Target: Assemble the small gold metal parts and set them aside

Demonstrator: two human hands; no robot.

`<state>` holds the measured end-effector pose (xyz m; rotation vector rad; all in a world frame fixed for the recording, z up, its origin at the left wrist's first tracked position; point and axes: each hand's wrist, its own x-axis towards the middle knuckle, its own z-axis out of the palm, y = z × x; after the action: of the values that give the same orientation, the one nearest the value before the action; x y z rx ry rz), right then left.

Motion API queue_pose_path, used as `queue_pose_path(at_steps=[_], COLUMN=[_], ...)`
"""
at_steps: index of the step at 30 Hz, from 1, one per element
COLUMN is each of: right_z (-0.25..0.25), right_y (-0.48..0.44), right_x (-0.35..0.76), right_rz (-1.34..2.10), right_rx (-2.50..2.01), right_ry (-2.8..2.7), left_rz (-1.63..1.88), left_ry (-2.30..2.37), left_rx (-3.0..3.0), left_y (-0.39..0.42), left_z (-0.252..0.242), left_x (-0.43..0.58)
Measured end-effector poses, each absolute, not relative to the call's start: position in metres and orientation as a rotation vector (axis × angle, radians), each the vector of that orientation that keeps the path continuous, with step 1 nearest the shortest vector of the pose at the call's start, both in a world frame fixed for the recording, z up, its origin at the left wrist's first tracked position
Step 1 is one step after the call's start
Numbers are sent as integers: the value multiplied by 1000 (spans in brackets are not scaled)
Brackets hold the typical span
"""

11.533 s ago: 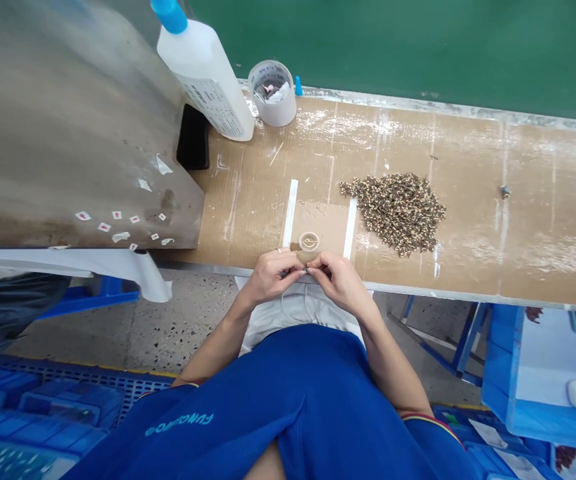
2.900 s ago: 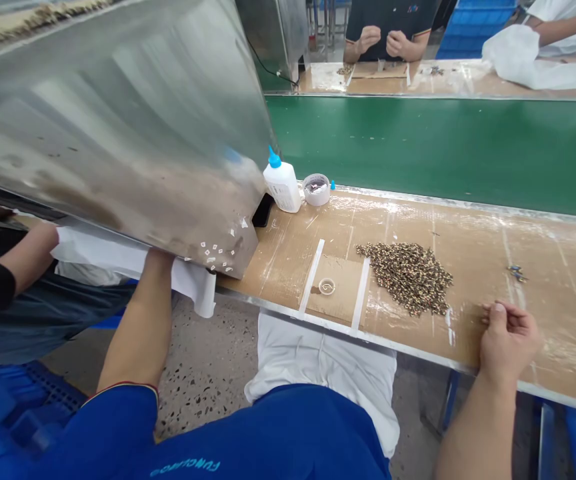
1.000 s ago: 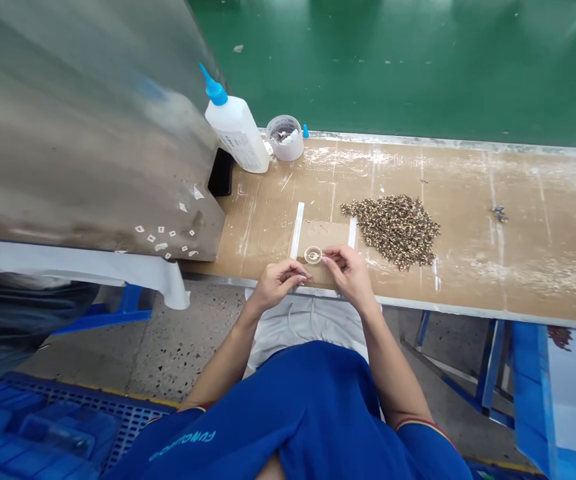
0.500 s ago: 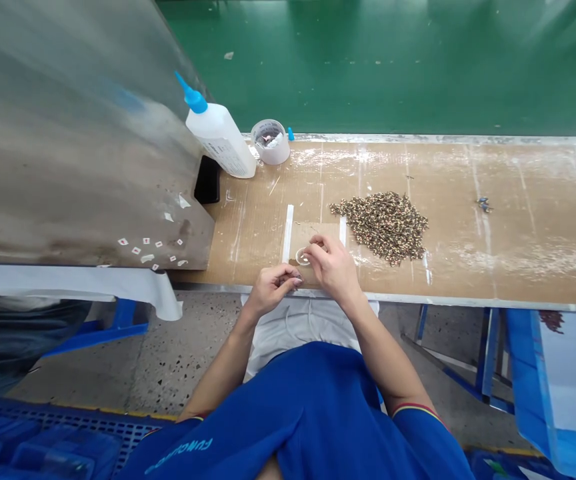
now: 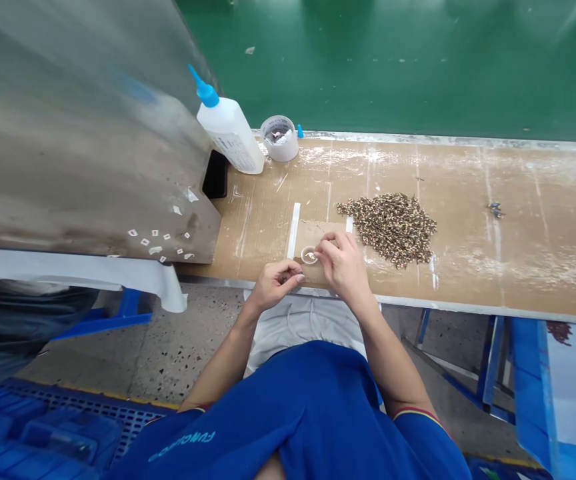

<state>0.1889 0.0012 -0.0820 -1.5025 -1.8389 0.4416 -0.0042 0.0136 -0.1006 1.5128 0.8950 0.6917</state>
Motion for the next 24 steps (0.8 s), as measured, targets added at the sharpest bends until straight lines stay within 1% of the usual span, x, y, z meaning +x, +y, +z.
queue_pose_path(at_steps=[4,7,11,16,24], right_z=[-85,-90,-91,-93,-108], right_y=[-1,-1,-6,-23,-34], right_x=[185,180,180,178,176], right_rz=[585,615,677,819,861], right_rx=[-1432,-1433,-1420,-1401,-1406], right_ry=[-1817,-1699,-1400,-1030,-945], left_rz=[716,712,701,733,682], left_ry=[903,910,906,948,970], left_rx=[1510,1513,1544,1746,1804], left_y=[13,13,12,8,7], left_z=[-101,-102,-104,-104,-105], left_x=[-3,-4,-4,1,3])
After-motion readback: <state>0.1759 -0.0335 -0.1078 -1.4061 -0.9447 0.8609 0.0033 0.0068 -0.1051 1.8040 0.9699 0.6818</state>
